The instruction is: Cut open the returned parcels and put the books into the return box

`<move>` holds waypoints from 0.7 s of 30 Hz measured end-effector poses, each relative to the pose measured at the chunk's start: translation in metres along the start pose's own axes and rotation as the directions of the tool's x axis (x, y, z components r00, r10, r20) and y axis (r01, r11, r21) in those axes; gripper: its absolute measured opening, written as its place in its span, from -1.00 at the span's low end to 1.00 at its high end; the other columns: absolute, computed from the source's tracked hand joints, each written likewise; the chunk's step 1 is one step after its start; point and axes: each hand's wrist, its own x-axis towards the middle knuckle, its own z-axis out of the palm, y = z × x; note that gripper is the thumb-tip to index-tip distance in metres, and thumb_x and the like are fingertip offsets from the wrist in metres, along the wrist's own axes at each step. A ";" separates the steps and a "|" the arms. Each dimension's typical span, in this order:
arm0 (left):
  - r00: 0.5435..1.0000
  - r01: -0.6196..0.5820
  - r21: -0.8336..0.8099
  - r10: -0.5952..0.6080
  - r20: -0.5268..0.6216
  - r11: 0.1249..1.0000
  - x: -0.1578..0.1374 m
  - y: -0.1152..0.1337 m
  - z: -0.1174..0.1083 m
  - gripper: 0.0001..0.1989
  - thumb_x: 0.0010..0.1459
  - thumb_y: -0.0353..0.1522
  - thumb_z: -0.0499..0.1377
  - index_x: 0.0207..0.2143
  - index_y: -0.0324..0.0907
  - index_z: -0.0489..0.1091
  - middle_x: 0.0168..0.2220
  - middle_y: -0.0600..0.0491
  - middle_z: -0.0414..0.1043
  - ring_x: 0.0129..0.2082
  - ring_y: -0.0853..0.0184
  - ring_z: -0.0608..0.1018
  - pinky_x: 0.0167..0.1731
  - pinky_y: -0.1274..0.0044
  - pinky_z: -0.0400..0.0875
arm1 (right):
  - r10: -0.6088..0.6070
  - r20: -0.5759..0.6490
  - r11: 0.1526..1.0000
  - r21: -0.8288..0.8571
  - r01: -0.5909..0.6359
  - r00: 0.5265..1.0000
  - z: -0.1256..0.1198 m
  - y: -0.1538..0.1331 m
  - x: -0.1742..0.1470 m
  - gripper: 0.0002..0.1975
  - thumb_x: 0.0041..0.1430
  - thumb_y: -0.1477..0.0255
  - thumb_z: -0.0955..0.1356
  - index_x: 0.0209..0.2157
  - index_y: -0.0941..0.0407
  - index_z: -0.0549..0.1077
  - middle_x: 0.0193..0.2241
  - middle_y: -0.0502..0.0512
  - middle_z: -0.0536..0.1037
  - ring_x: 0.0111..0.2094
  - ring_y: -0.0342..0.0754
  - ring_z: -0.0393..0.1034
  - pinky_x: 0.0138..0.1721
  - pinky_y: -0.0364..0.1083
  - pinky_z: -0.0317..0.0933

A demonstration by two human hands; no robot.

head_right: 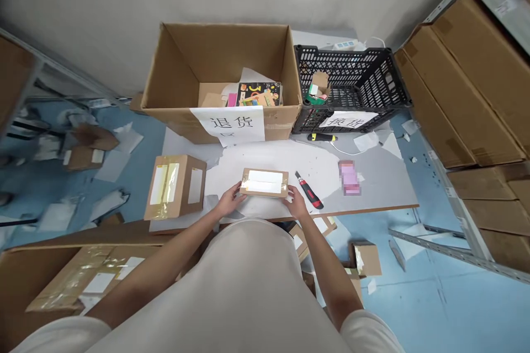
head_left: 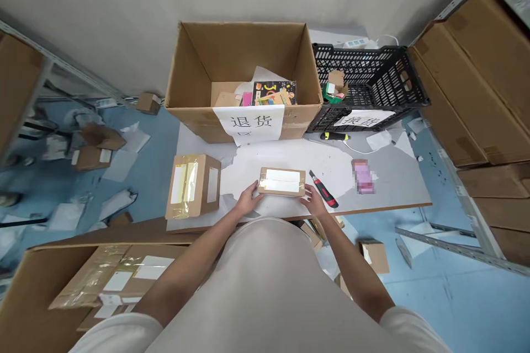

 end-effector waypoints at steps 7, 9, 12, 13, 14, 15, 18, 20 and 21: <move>0.995 -0.046 -0.155 0.030 -0.099 0.987 0.003 0.007 0.014 -0.35 0.04 -0.17 0.18 0.18 -0.15 0.17 0.12 -0.07 0.29 0.09 0.19 0.36 0.08 0.33 0.25 | -0.070 0.066 0.996 0.052 0.066 0.995 0.005 -0.002 0.014 -0.51 -0.06 0.28 0.37 -0.05 0.05 0.28 -0.03 0.18 0.45 -0.14 0.03 0.43 -0.08 0.08 0.29; 0.989 -0.054 -0.130 0.035 -0.142 0.990 0.002 0.015 0.011 -0.38 0.05 -0.15 0.17 0.15 -0.16 0.21 0.10 -0.11 0.27 0.08 0.18 0.36 0.05 0.35 0.27 | -0.108 0.075 0.994 0.002 0.109 0.991 0.000 -0.009 0.013 -0.55 0.01 0.24 0.32 -0.05 0.08 0.31 -0.07 0.20 0.47 -0.16 0.03 0.42 -0.09 0.07 0.28; 0.983 -0.047 -0.057 0.036 -0.180 0.997 -0.002 0.028 0.005 -0.38 0.02 -0.14 0.19 0.13 -0.16 0.24 -0.01 -0.09 0.30 -0.02 0.19 0.42 -0.01 0.37 0.32 | -0.168 0.069 0.975 -0.136 0.176 0.983 -0.009 -0.022 0.010 -0.59 0.15 0.19 0.21 -0.07 0.13 0.37 -0.14 0.22 0.48 -0.12 0.05 0.38 -0.05 0.05 0.23; 0.983 -0.044 -0.031 0.038 -0.181 0.999 -0.003 0.031 0.005 -0.37 0.01 -0.14 0.20 0.13 -0.15 0.25 -0.07 -0.07 0.31 -0.08 0.21 0.44 -0.03 0.38 0.33 | -0.182 0.072 0.960 -0.201 0.193 0.981 -0.011 -0.026 0.009 -0.58 0.18 0.18 0.17 -0.08 0.14 0.40 -0.17 0.22 0.48 -0.12 0.05 0.36 -0.05 0.04 0.22; 0.983 -0.040 -0.006 0.038 -0.181 0.999 -0.005 0.033 0.005 -0.38 0.02 -0.14 0.20 0.13 -0.15 0.26 -0.11 -0.05 0.32 -0.12 0.23 0.45 -0.04 0.38 0.34 | -0.191 0.078 0.940 -0.274 0.205 0.979 -0.013 -0.028 0.009 -0.56 0.21 0.17 0.13 -0.10 0.14 0.42 -0.21 0.22 0.49 -0.13 0.05 0.36 -0.06 0.03 0.21; 0.982 -0.034 0.013 0.036 -0.183 0.999 -0.007 0.034 0.006 -0.39 0.02 -0.13 0.19 0.12 -0.15 0.27 -0.15 -0.04 0.32 -0.16 0.25 0.45 -0.04 0.38 0.34 | -0.193 0.085 0.918 -0.338 0.210 0.978 -0.013 -0.030 0.008 -0.55 0.23 0.17 0.10 -0.12 0.14 0.43 -0.25 0.21 0.49 -0.15 0.06 0.35 -0.08 0.02 0.21; 0.984 0.014 0.019 -0.010 -0.180 1.000 -0.011 0.029 0.013 -0.41 0.05 -0.14 0.17 0.12 -0.16 0.27 -0.18 -0.04 0.33 -0.19 0.25 0.45 -0.06 0.38 0.34 | -0.166 0.102 0.884 -0.425 0.194 0.981 -0.007 -0.029 0.009 -0.52 0.25 0.18 0.07 -0.11 0.15 0.44 -0.32 0.20 0.48 -0.20 0.06 0.35 -0.13 0.00 0.22; 0.984 0.050 0.009 -0.048 -0.171 0.999 -0.014 0.023 0.019 -0.42 0.05 -0.15 0.16 0.12 -0.17 0.27 -0.19 -0.04 0.35 -0.17 0.24 0.44 -0.05 0.38 0.33 | -0.147 0.100 0.883 -0.436 0.176 0.984 -0.002 -0.024 0.010 -0.51 0.25 0.18 0.08 -0.05 0.15 0.42 -0.33 0.20 0.48 -0.20 0.06 0.35 -0.13 0.00 0.22; 0.984 0.059 0.008 -0.057 -0.169 0.998 -0.015 0.019 0.022 -0.43 0.06 -0.15 0.16 0.11 -0.18 0.28 -0.20 -0.04 0.36 -0.15 0.23 0.44 -0.04 0.38 0.31 | -0.142 0.097 0.885 -0.434 0.170 0.985 0.001 -0.021 0.011 -0.51 0.24 0.18 0.09 -0.01 0.15 0.40 -0.32 0.20 0.48 -0.19 0.07 0.35 -0.12 0.01 0.22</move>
